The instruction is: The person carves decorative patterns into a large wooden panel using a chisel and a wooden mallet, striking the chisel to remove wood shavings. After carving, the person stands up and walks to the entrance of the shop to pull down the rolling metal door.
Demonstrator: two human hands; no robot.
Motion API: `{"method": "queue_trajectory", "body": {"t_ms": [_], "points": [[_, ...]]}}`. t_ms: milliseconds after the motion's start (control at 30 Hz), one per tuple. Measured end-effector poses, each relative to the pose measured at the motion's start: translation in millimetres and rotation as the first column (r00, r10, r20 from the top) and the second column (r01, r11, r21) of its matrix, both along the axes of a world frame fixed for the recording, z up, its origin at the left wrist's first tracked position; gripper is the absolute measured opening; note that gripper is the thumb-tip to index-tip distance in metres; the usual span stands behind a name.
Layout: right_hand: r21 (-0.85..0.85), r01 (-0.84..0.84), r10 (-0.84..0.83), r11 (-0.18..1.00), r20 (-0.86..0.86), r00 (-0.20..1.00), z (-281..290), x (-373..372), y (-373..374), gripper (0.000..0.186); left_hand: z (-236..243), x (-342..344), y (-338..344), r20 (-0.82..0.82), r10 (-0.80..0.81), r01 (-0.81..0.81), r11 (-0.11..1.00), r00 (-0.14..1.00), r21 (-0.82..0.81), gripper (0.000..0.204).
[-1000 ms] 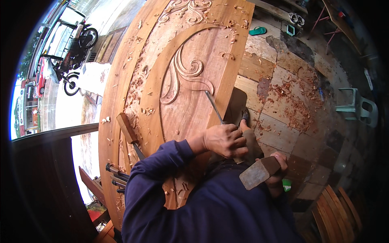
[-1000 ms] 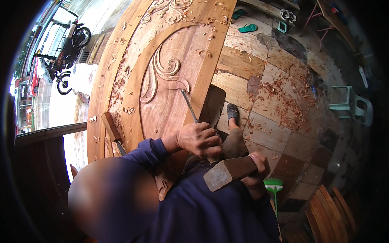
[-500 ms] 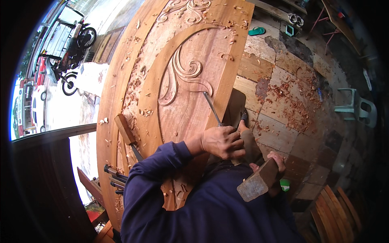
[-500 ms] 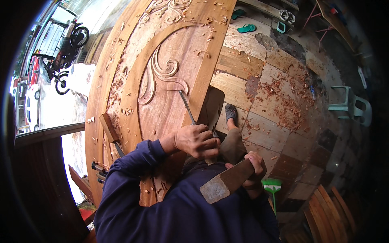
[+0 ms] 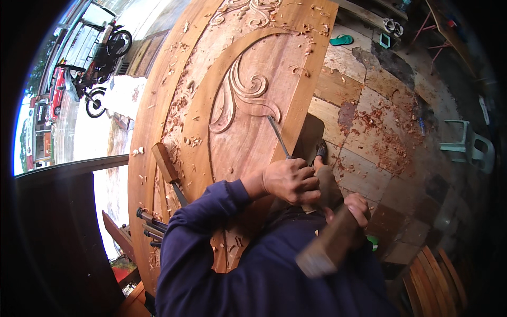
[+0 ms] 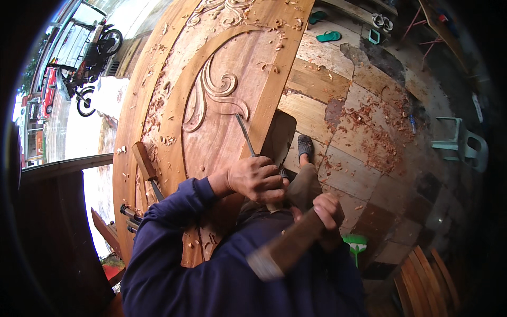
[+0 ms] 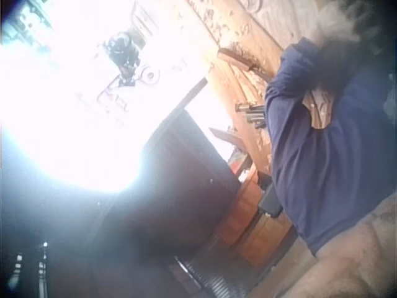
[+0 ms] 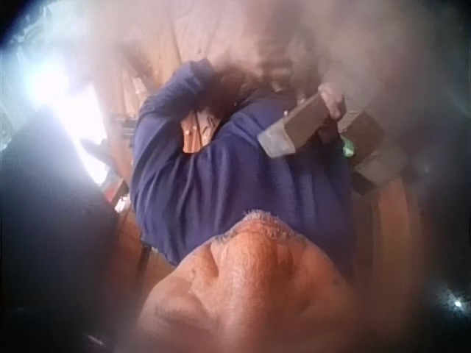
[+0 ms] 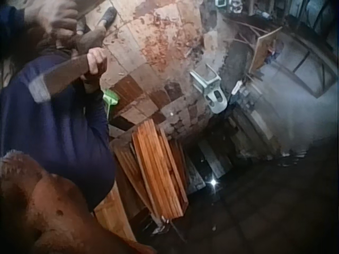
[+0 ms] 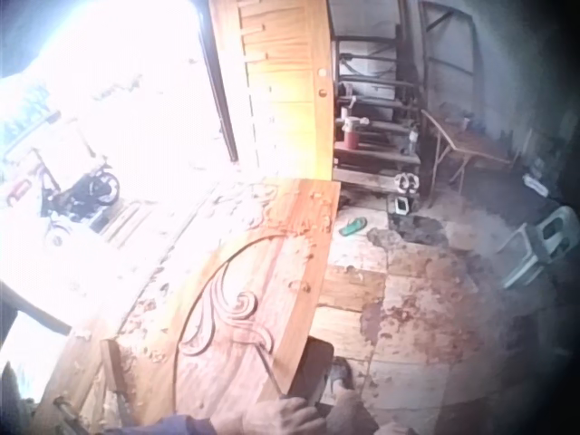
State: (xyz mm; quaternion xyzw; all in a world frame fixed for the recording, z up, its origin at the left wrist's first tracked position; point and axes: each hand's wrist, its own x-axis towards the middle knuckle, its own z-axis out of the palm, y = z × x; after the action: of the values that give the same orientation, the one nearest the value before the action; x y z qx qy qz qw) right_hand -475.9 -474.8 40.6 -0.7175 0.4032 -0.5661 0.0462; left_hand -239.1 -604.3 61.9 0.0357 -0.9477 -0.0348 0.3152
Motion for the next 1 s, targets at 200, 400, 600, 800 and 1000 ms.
{"method": "queue_trajectory", "body": {"t_ms": [200,400,600,800,1000], "points": [[0.131,0.016,0.017,0.991,-0.248,0.969,1.8,-10.0,-9.2,0.069,9.5,-7.4,-3.0,-0.074,0.081,-0.076,0.994,0.994,0.074,0.025],[-0.004,-0.006,0.006,1.000,0.007,1.000,-13.3,-3.1,-19.4,0.065,16.4,-12.0,-9.3,-0.063,0.131,-0.126,0.989,0.989,0.081,0.030],[0.096,0.048,-0.051,0.994,0.028,0.998,-13.4,-23.8,-14.5,0.075,18.9,-16.6,-9.5,-0.003,0.197,-0.196,0.975,0.980,0.105,0.036],[0.224,-0.092,0.122,0.970,-0.124,0.985,-10.8,-34.9,-35.1,0.075,14.8,-24.6,-16.7,0.026,0.248,-0.249,0.965,0.968,0.086,0.032],[0.116,-0.062,0.043,0.991,0.156,0.987,-19.5,-34.4,-46.6,0.069,19.9,-32.1,-26.2,0.009,0.313,-0.312,0.943,0.950,0.113,0.023]]}}
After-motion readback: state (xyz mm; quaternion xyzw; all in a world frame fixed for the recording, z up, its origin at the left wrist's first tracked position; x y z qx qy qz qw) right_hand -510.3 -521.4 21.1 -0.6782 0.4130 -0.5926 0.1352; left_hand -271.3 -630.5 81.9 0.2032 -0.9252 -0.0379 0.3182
